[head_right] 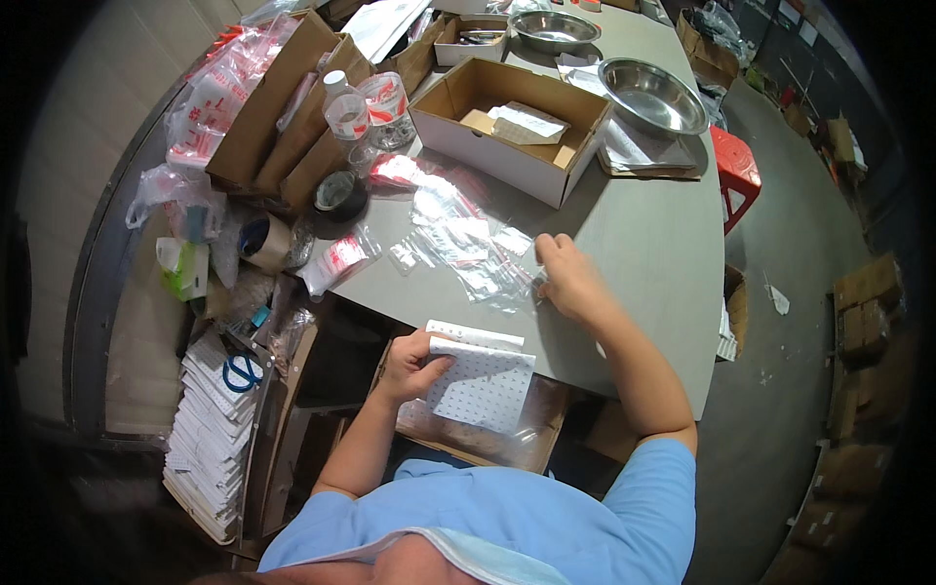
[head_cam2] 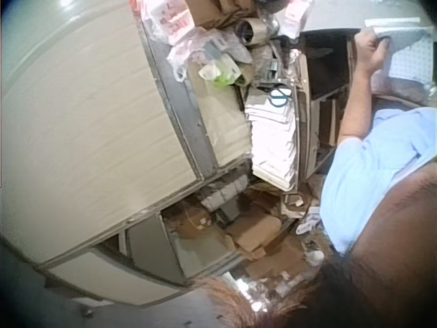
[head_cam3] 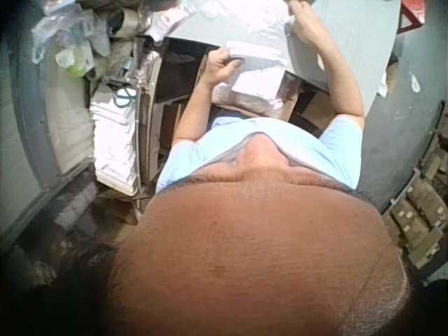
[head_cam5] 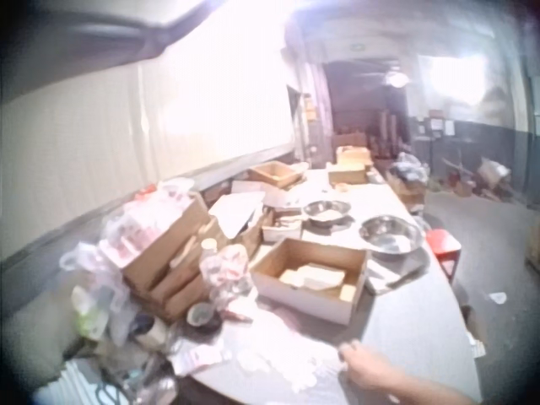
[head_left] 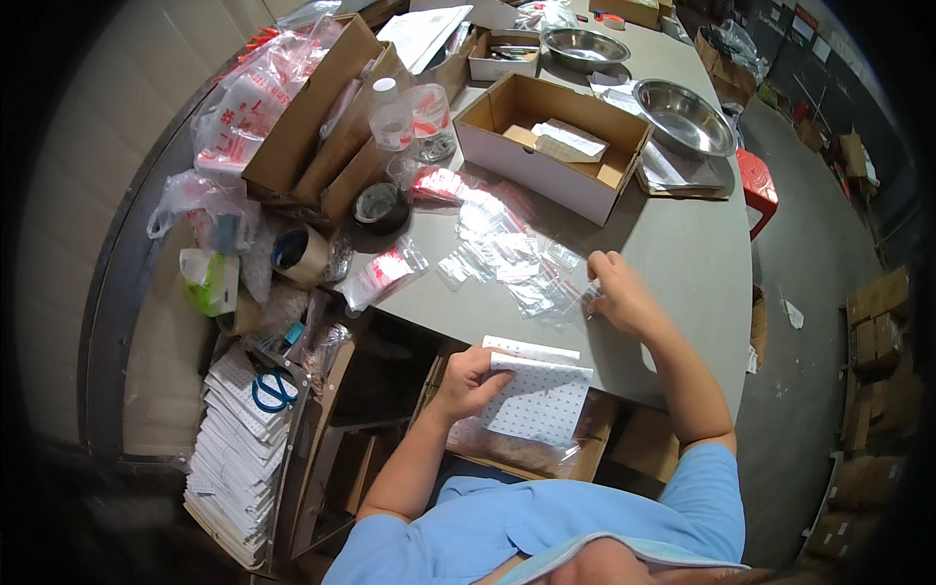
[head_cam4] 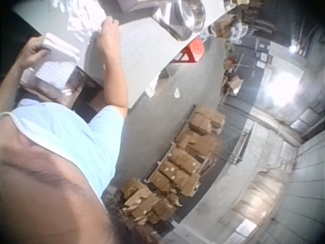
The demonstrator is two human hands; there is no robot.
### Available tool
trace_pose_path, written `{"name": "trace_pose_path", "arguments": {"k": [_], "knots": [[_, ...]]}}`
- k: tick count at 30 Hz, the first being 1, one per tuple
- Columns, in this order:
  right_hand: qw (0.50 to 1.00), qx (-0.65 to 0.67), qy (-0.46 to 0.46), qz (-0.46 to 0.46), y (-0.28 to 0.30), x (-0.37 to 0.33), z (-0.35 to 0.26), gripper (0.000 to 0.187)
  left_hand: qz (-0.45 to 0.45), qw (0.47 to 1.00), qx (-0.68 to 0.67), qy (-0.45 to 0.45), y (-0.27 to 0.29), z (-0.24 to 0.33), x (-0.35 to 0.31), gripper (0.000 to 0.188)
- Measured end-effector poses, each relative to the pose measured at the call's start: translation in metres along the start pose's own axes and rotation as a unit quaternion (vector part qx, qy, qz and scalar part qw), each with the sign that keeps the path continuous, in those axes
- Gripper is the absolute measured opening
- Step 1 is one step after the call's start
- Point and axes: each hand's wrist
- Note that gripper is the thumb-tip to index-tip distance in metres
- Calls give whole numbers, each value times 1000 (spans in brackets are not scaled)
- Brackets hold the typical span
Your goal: The person places white dotted sheets into individual transparent plastic bags, handling each sheet one by one and sliding it into a separate bag on a cluttered workstation.
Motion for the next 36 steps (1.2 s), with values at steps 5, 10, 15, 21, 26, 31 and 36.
{"name": "trace_pose_path", "arguments": {"k": [5,10,15,21,26,31,36], "knots": [[994,38,6,-104,18,6,-16,25,-44,999,12,12,12,10,16,18],[994,6,99,-33,-18,22,-10,22,-60,996,28,-59,7,-12,35,10],[995,12,-67,-77,9,15,-11,32,-33,997,-69,-8,3,-22,33,12],[995,-11,82,-53,-6,23,1,16,-84,994,-69,2,9,-21,35,16],[997,-48,64,-21,-19,26,-6,13,-54,997,-33,-39,4,-29,36,12],[994,90,51,-45,0,11,-34,12,-62,997,-2,-36,5,-25,35,12],[964,193,163,-83,-23,3,-50,17,-75,994,23,-79,4,-21,35,14]]}}
Point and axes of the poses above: each hand's wrist, its own x-axis towards the middle knuckle, its own y-axis out of the back of the hand, z = x × y, and after that the axes turned 12 degrees about -z, right-handed
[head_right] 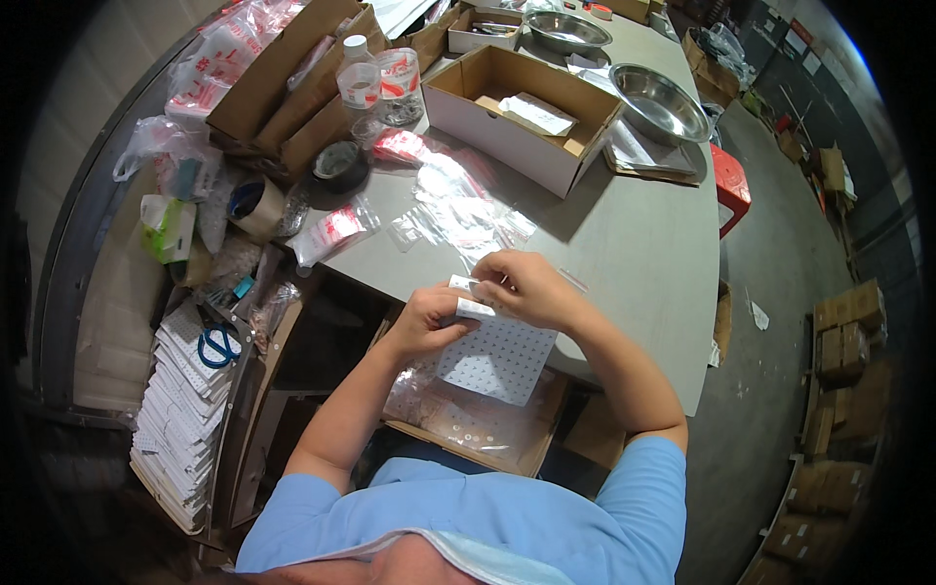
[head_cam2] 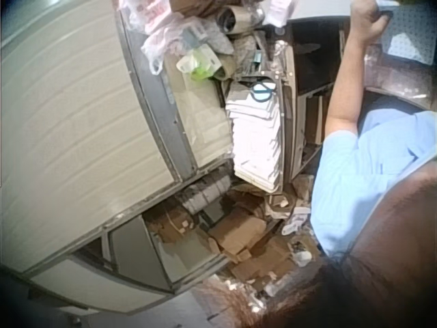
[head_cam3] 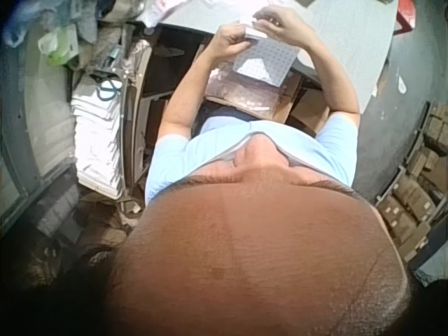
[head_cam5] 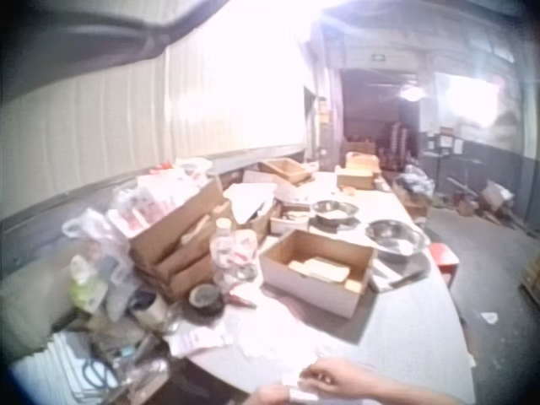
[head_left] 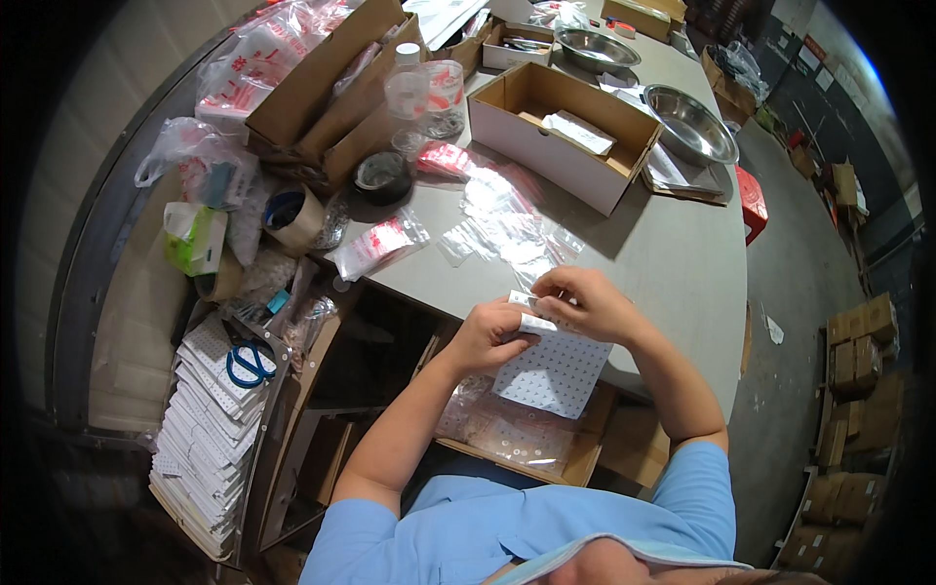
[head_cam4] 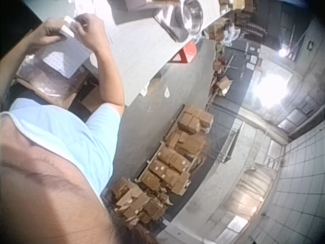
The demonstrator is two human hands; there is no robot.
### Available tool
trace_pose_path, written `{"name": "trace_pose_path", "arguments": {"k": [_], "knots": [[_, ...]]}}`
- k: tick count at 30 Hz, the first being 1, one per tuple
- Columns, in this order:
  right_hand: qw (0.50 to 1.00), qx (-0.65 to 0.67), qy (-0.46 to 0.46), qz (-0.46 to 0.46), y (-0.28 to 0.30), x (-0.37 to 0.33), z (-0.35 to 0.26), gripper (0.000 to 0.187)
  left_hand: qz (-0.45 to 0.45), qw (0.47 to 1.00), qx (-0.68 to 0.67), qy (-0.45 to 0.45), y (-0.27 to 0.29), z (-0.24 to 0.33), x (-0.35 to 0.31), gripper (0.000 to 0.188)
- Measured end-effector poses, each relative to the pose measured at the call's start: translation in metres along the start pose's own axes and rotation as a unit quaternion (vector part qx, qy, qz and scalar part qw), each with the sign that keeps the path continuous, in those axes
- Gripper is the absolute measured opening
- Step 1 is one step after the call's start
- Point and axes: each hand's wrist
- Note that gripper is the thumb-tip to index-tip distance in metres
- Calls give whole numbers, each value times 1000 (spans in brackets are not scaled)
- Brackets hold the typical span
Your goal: The person places white dotted sheets into individual transparent plastic bags, handling each sheet one by one and sliding it into a separate bag on a cluttered workstation.
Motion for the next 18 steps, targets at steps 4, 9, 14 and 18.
{"name": "trace_pose_path", "arguments": {"k": [4,9,14,18], "knots": [[997,-83,-8,2,-8,3,-5,17,21,999,32,-26,-8,3,2,16],[978,-193,52,55,-18,1,0,13,29,994,97,-41,-14,0,2,16],[968,-219,76,95,-24,-1,-3,4,12,991,131,-30,-15,-8,-2,14],[963,-239,84,95,-24,-2,-6,5,18,991,131,-24,-16,-11,-3,14]]}}
Point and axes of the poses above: each hand's wrist, its own x-axis towards the middle knuckle, its own y-axis out of the back of the hand, z = x × y, and after that the axes turned 12 degrees about -z, right-handed
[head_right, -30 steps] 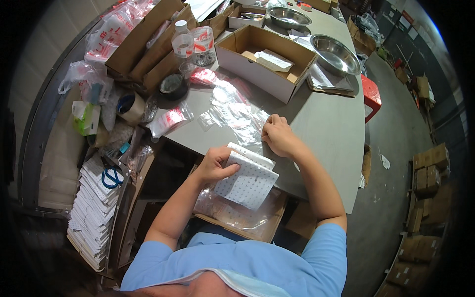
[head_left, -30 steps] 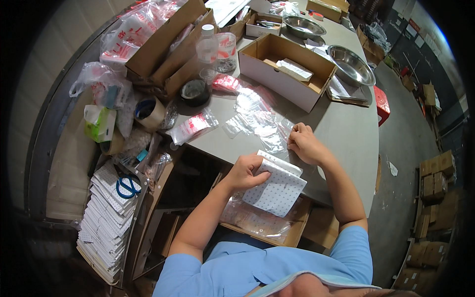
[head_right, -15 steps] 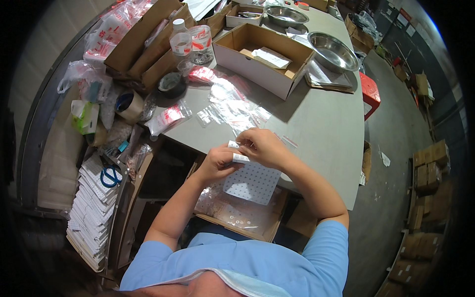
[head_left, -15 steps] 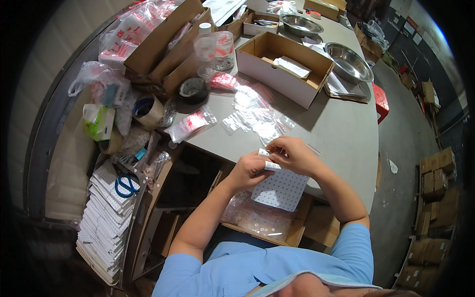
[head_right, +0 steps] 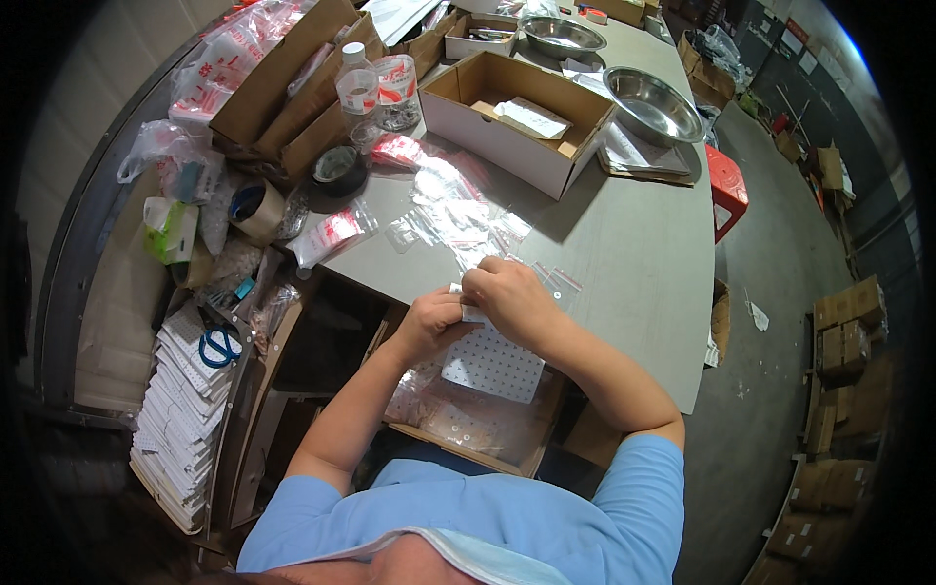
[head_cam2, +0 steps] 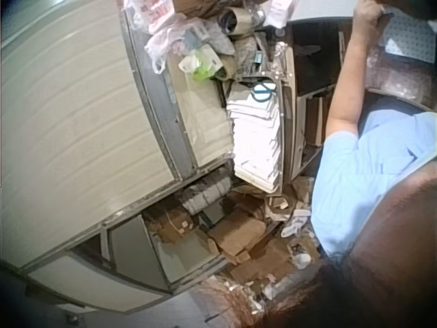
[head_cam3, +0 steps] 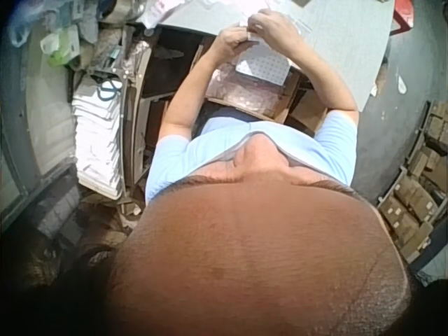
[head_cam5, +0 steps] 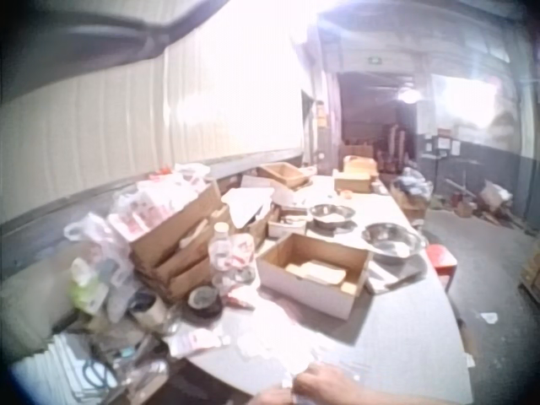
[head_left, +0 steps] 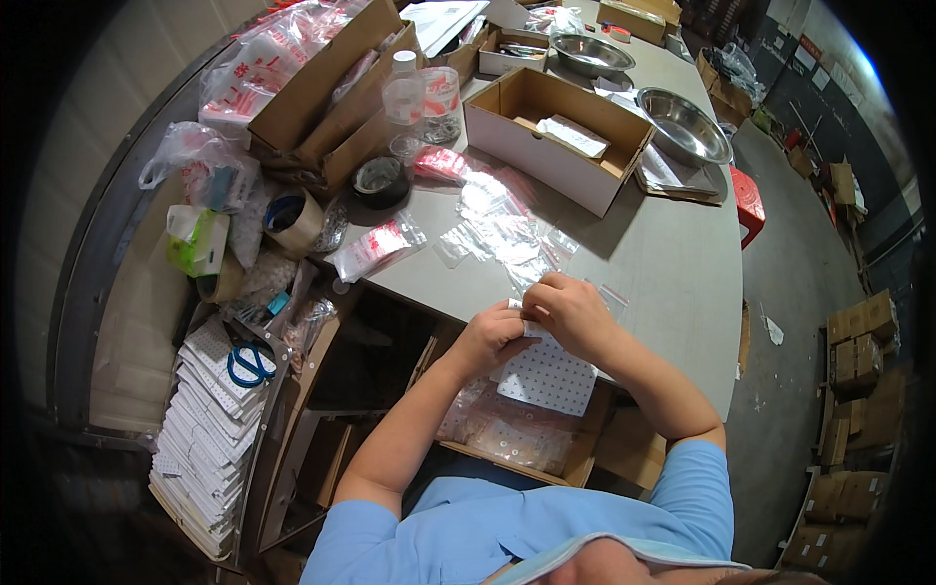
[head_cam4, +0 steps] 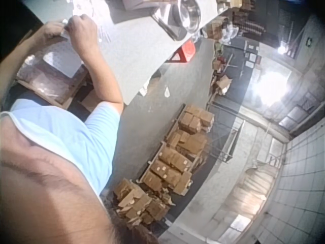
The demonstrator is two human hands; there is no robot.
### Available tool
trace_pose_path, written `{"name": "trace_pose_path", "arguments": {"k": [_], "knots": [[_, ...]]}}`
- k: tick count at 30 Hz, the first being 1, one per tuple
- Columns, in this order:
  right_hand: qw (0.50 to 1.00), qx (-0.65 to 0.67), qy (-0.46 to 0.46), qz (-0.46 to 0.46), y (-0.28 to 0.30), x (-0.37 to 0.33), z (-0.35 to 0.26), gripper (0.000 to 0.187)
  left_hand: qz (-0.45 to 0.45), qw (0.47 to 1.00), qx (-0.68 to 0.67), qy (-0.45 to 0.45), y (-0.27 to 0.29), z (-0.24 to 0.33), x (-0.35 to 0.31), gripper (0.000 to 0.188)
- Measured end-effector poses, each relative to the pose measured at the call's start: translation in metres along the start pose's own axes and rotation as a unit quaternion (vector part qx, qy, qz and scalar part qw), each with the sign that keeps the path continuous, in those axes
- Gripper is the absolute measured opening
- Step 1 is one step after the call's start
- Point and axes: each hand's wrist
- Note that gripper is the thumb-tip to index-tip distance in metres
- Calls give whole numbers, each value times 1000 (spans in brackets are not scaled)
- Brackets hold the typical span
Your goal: The person places white dotted sheets into individual transparent plastic bags, handling each sheet one by one and sliding it into a separate bag on a cluttered workstation.
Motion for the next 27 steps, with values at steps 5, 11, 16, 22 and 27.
{"name": "trace_pose_path", "arguments": {"k": [5,11,16,22,27], "knots": [[998,48,2,-30,2,1,8,10,1,1000,-21,3,4,6,2,19],[940,321,-89,-69,18,1,35,8,8,998,-65,11,7,9,3,26],[923,370,-84,-62,29,0,39,10,2,997,-77,21,10,10,4,25],[949,226,-178,-128,69,-27,65,25,-8,996,-80,28,13,8,3,24],[975,60,-136,-166,62,-34,64,26,-18,995,-94,22,14,5,2,23]]}}
Point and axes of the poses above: each hand's wrist, its own x-axis towards the middle knuckle, its own y-axis out of the back of the hand, z = x × y, and after that the axes turned 12 degrees about -z, right-handed
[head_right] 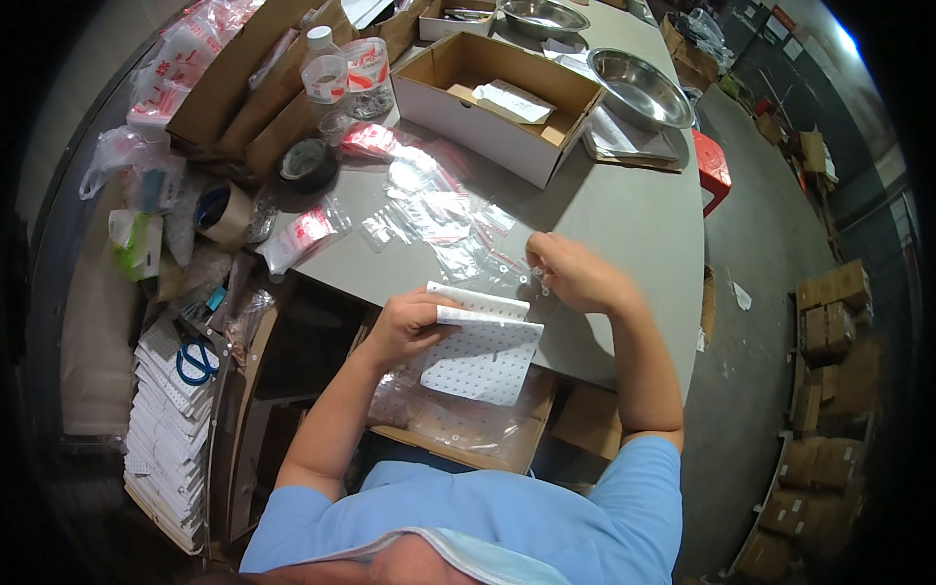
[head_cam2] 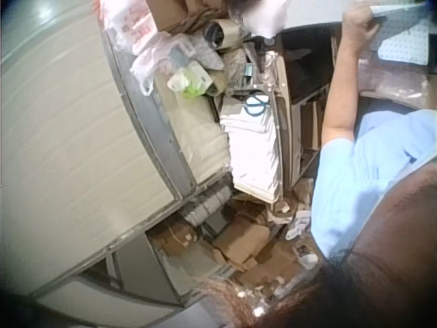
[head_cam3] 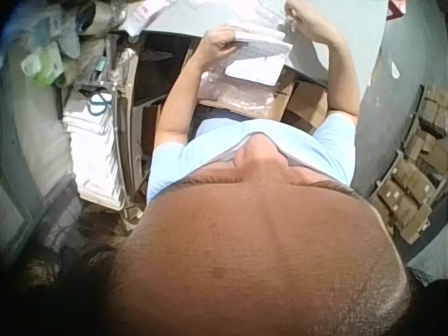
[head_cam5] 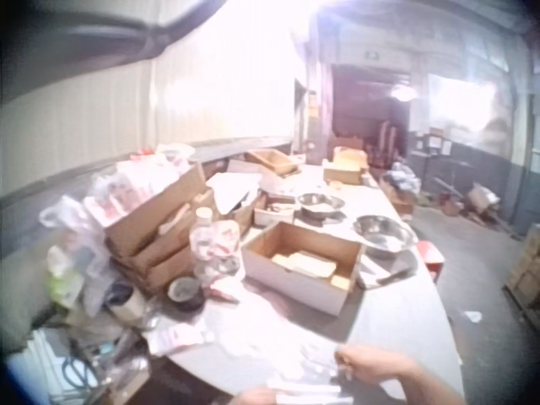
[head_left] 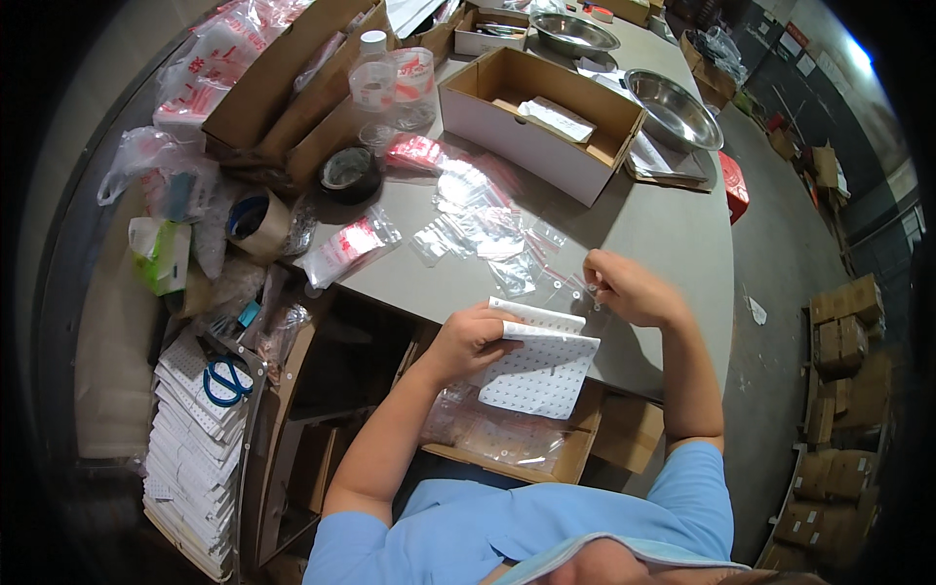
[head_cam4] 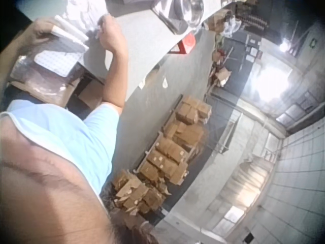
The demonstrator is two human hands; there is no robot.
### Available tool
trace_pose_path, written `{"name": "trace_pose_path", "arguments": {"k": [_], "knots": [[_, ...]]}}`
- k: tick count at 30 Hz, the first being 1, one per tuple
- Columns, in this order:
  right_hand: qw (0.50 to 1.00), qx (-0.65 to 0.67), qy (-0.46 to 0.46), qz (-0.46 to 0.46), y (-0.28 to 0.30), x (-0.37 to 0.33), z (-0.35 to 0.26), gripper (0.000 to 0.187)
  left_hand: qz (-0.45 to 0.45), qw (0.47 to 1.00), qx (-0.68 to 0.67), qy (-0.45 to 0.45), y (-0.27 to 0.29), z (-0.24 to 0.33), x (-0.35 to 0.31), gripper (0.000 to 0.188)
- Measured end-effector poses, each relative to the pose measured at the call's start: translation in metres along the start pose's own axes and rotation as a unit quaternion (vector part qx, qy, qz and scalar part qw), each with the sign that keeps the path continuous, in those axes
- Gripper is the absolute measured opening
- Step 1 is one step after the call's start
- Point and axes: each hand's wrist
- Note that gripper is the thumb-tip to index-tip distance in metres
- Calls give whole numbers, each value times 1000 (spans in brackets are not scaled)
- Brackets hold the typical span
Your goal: The person places white dotted sheets into individual transparent plastic bags, handling each sheet one by one and sliding it into a separate bag on a cluttered workstation.
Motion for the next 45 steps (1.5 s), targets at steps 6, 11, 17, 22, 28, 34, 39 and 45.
{"name": "trace_pose_path", "arguments": {"k": [6,11,17,22,28,34,39,45], "knots": [[999,-14,-29,23,-13,8,-3,29,0,1000,-3,20,0,1,-1,24],[992,-17,-109,66,2,1,5,31,9,1000,-4,16,1,6,0,22],[999,42,21,-5,-15,16,-7,26,-13,999,-36,21,4,7,0,22],[998,32,-41,36,-20,19,-7,23,-27,996,-79,28,6,8,-1,21],[998,-44,21,43,-17,23,-10,10,-31,997,-73,23,7,7,-1,23],[991,-92,-73,59,-29,34,-15,20,-32,994,-101,25,7,6,-2,26],[988,-62,-125,71,-24,11,-2,46,42,892,-433,123,14,-3,-18,24],[990,-90,-107,36,-80,-36,-19,71,225,790,-571,14,27,-29,-26,23]]}}
Point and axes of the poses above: each hand's wrist, its own x-axis towards the middle knuckle, its own y-axis out of the back of the hand, z = x × y, and after that the axes turned 12 degrees about -z, right-handed
